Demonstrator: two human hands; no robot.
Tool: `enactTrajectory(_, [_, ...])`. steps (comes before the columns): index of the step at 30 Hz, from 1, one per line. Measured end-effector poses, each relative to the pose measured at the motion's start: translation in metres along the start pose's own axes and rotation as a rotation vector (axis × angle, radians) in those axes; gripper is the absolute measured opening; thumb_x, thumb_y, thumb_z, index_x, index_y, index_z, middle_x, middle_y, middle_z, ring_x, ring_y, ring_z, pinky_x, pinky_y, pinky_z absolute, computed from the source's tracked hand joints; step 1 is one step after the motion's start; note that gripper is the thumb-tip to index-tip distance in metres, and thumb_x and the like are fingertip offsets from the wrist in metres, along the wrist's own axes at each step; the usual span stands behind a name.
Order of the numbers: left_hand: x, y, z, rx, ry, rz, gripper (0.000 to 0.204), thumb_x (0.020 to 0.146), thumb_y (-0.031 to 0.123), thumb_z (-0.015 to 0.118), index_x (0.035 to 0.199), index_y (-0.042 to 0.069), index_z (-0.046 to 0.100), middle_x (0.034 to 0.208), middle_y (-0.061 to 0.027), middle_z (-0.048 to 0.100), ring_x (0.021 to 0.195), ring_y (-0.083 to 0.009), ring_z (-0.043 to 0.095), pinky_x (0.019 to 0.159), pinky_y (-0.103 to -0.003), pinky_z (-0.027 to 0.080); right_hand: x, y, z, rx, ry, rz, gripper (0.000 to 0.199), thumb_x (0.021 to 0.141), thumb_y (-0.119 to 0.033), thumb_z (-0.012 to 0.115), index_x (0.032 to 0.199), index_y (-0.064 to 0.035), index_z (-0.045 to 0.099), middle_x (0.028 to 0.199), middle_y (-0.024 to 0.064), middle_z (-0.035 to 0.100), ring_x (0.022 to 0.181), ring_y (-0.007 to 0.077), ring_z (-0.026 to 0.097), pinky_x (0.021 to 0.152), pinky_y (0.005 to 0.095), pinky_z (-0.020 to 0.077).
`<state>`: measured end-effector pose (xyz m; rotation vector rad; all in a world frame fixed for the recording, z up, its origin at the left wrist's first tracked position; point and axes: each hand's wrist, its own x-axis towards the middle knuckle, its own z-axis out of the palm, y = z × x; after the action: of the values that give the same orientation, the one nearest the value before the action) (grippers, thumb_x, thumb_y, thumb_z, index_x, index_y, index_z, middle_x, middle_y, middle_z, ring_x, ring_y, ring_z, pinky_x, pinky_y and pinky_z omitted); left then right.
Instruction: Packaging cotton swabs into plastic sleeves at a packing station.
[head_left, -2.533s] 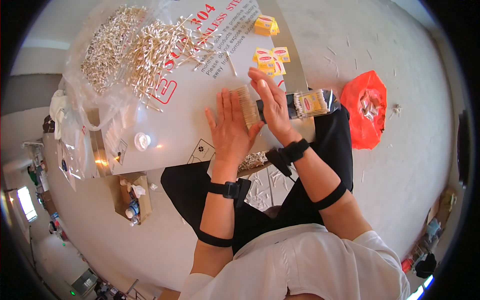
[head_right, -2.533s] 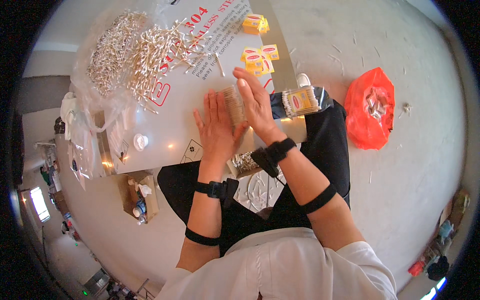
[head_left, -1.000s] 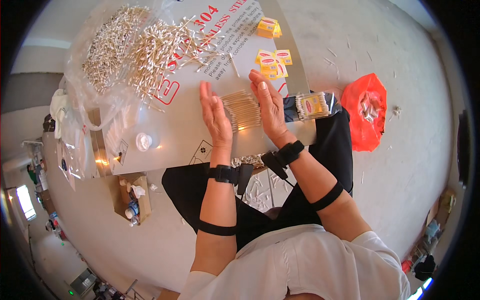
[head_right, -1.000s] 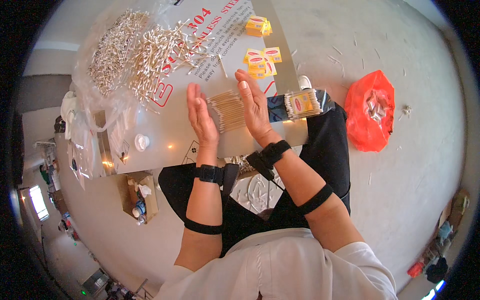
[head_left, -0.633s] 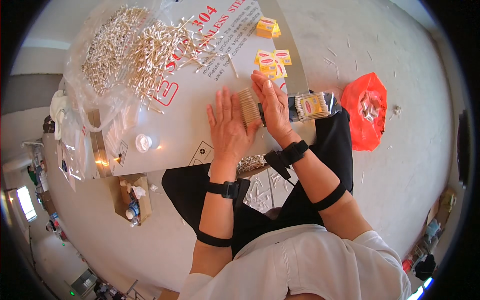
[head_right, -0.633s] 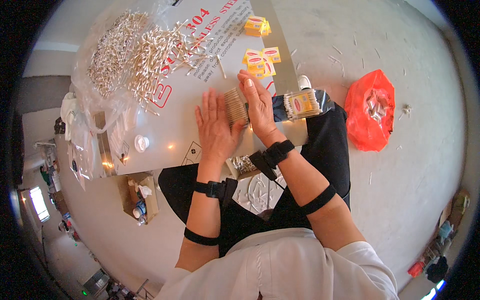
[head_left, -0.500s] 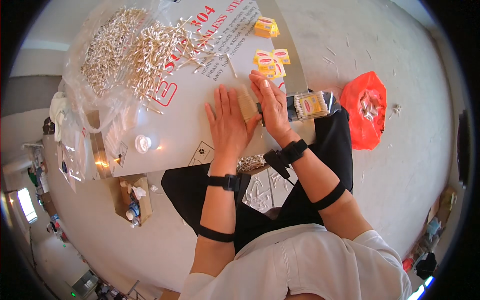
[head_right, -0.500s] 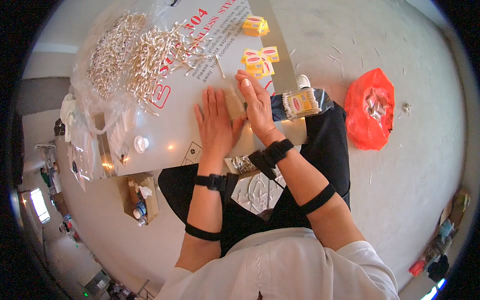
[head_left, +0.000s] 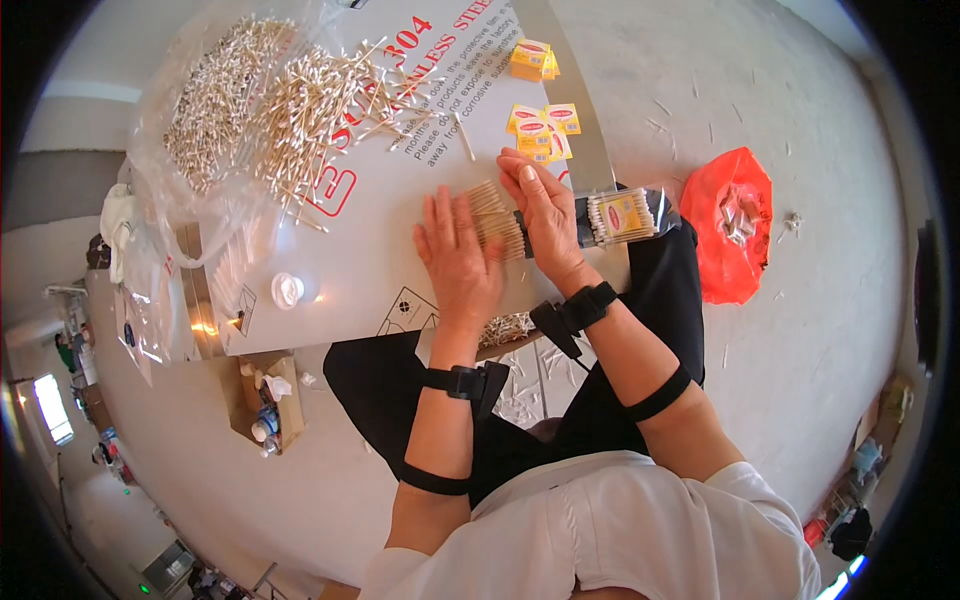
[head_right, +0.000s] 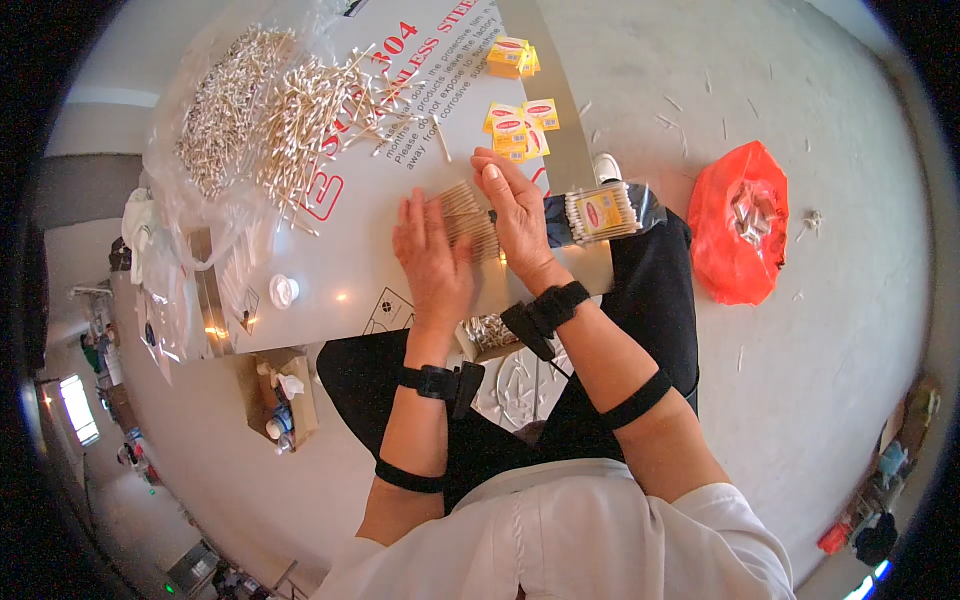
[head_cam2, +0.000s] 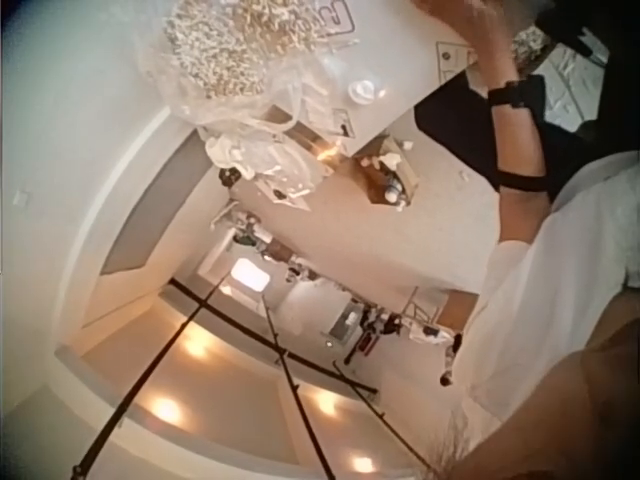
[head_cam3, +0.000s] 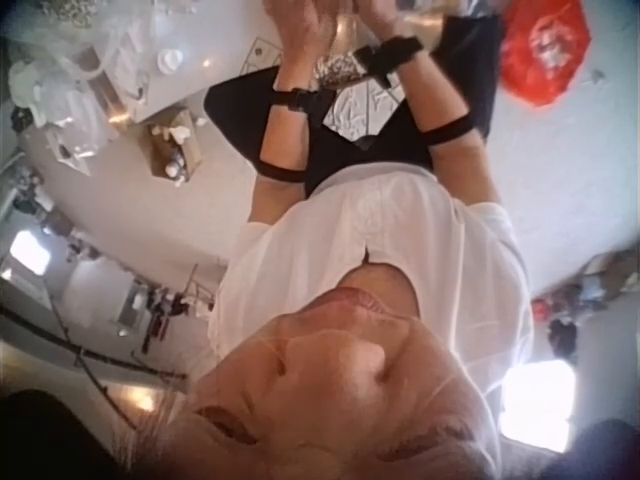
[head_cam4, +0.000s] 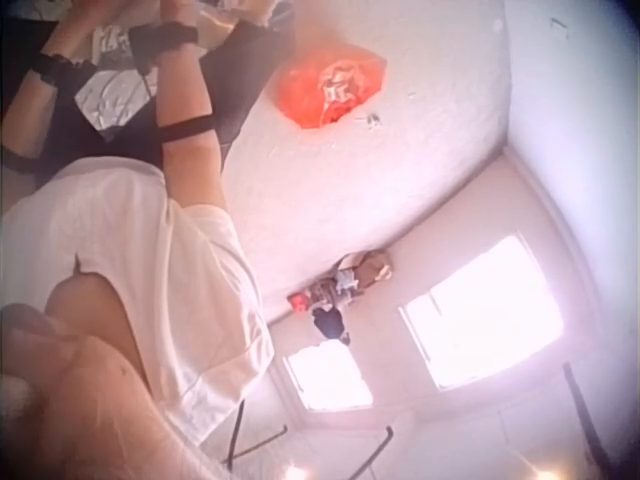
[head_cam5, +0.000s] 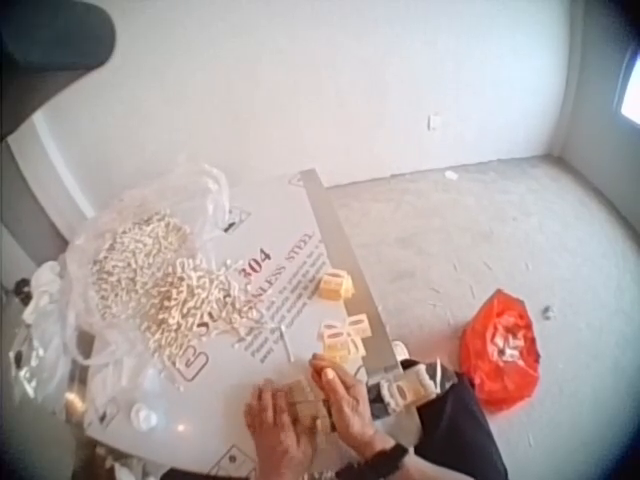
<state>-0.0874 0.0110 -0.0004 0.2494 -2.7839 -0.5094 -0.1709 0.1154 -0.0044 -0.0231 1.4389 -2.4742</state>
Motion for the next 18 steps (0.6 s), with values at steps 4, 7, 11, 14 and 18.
enactTrajectory(4, [0.015, -0.013, -0.007, -0.091, 0.149, 0.074, 0.041, 0.079, 0.011, 0.068, 0.118, 0.005, 0.06, 0.131, -0.0136, 0.051, 0.128, -0.0354, 0.043, 0.105, -0.051, 0.031, 0.001, 0.002, -0.001, 0.027, 0.016, -0.001, 0.037, 0.105, -0.024, 0.045, 0.122, 0.0063, 0.058, 0.139, 0.016, 0.05, 0.127, 0.0208, 0.05, 0.111, 0.0343, 0.0389])
enactTrajectory(7, [0.03, -0.013, -0.014, -0.077, 0.121, 0.118, 0.021, 0.075, 0.002, 0.068, 0.095, 0.007, 0.064, 0.11, -0.0074, 0.058, 0.113, -0.0301, 0.051, 0.096, -0.045, 0.038, 0.001, 0.002, -0.003, 0.027, 0.019, -0.004, 0.036, 0.105, -0.023, 0.045, 0.121, 0.0063, 0.059, 0.138, 0.0159, 0.051, 0.127, 0.0206, 0.05, 0.11, 0.0342, 0.0396])
enactTrajectory(11, [0.04, -0.018, -0.014, -0.073, 0.032, 0.179, 0.015, 0.073, 0.002, 0.069, 0.085, 0.007, 0.062, 0.103, -0.0047, 0.058, 0.106, -0.0284, 0.051, 0.091, -0.043, 0.039, 0.001, 0.002, -0.001, 0.032, 0.023, 0.003, 0.036, 0.104, -0.023, 0.046, 0.121, 0.0063, 0.059, 0.138, 0.0158, 0.051, 0.126, 0.0204, 0.051, 0.11, 0.0338, 0.0403])
enactTrajectory(14, [0.046, -0.023, -0.011, -0.115, 0.039, 0.163, 0.014, 0.073, 0.003, 0.07, 0.084, 0.007, 0.062, 0.102, -0.0043, 0.057, 0.105, -0.0279, 0.051, 0.09, -0.043, 0.039, 0.002, 0.006, -0.002, 0.034, 0.022, -0.038, 0.039, 0.103, -0.026, 0.051, 0.127, 0.0039, 0.058, 0.127, 0.0097, 0.059, 0.116, 0.0152, 0.056, 0.104, 0.0296, 0.0445])
enactTrajectory(18, [0.055, -0.025, -0.017, -0.126, -0.072, 0.162, 0.016, 0.071, 0.005, 0.073, 0.083, 0.007, 0.062, 0.101, -0.0035, 0.057, 0.107, -0.0269, 0.05, 0.089, -0.042, 0.039, 0.002, 0.007, -0.004, 0.025, 0.027, -0.04, 0.038, 0.103, -0.026, 0.051, 0.126, 0.0037, 0.058, 0.128, 0.0097, 0.059, 0.116, 0.0157, 0.056, 0.104, 0.0299, 0.0444])
